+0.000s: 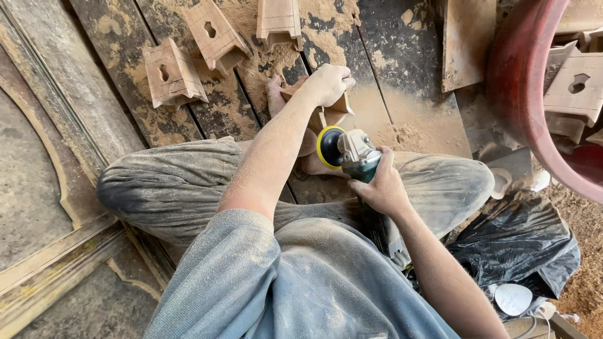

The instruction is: The person sits on the floor and uses an angle grinder with a sanding disc to smooth the edges and surfaces of small wooden pieces. They hold each piece with one hand and grind it with the other, occasionally repositioning the piece to access different sides.

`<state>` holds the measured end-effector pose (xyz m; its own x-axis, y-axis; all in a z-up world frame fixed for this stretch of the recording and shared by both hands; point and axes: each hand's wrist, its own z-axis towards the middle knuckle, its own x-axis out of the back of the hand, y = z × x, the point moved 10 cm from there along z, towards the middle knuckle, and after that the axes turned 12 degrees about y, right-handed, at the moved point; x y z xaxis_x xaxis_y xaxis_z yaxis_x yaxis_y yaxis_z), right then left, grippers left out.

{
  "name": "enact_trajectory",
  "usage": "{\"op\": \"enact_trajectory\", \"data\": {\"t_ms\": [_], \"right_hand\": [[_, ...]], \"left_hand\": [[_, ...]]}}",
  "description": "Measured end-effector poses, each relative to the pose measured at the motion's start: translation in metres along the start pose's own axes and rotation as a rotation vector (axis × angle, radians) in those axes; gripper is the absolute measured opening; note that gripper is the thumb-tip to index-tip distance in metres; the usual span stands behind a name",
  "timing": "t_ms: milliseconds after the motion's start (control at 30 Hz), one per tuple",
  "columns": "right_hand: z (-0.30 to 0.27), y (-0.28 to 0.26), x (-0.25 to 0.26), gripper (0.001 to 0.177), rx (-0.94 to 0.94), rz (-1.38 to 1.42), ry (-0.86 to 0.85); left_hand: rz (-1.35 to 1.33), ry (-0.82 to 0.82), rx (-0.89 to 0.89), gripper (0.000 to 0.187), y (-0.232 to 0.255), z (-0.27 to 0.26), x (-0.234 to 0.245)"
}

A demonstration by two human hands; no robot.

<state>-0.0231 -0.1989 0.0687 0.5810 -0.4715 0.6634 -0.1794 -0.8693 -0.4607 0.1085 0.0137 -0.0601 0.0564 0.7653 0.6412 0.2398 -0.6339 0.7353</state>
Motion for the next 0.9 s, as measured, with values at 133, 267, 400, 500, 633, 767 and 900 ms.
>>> {"op": "enact_trajectory", "data": {"t_ms": [133, 267, 400, 500, 633, 767, 900], "right_hand": [[0.002, 0.005, -0.001, 0.090, -0.002, 0.009, 0.002], [0.003, 0.010, 0.005, 0.090, -0.006, 0.018, 0.029], [-0.001, 0.016, 0.014, 0.091, -0.002, 0.030, 0.082], [-0.004, -0.006, 0.012, 0.088, 0.008, 0.074, 0.026], [0.002, 0.004, 0.004, 0.090, 0.014, 0.039, 0.010], [0.002, 0.008, 0.003, 0.091, 0.002, 0.034, 0.015], [0.001, -0.005, 0.010, 0.089, 0.028, 0.064, 0.024]], "left_hand": [[0.007, 0.000, -0.001, 0.028, 0.003, -0.001, 0.003], [-0.002, 0.008, 0.008, 0.029, 0.001, -0.002, 0.004], [-0.014, 0.014, 0.011, 0.029, 0.005, -0.008, 0.006], [-0.007, 0.023, 0.007, 0.029, 0.003, -0.004, 0.005], [-0.010, 0.028, 0.023, 0.029, 0.006, -0.012, 0.011], [-0.022, 0.028, 0.001, 0.029, 0.016, -0.017, 0.019], [-0.017, 0.032, -0.005, 0.029, 0.008, -0.009, 0.010]]}}
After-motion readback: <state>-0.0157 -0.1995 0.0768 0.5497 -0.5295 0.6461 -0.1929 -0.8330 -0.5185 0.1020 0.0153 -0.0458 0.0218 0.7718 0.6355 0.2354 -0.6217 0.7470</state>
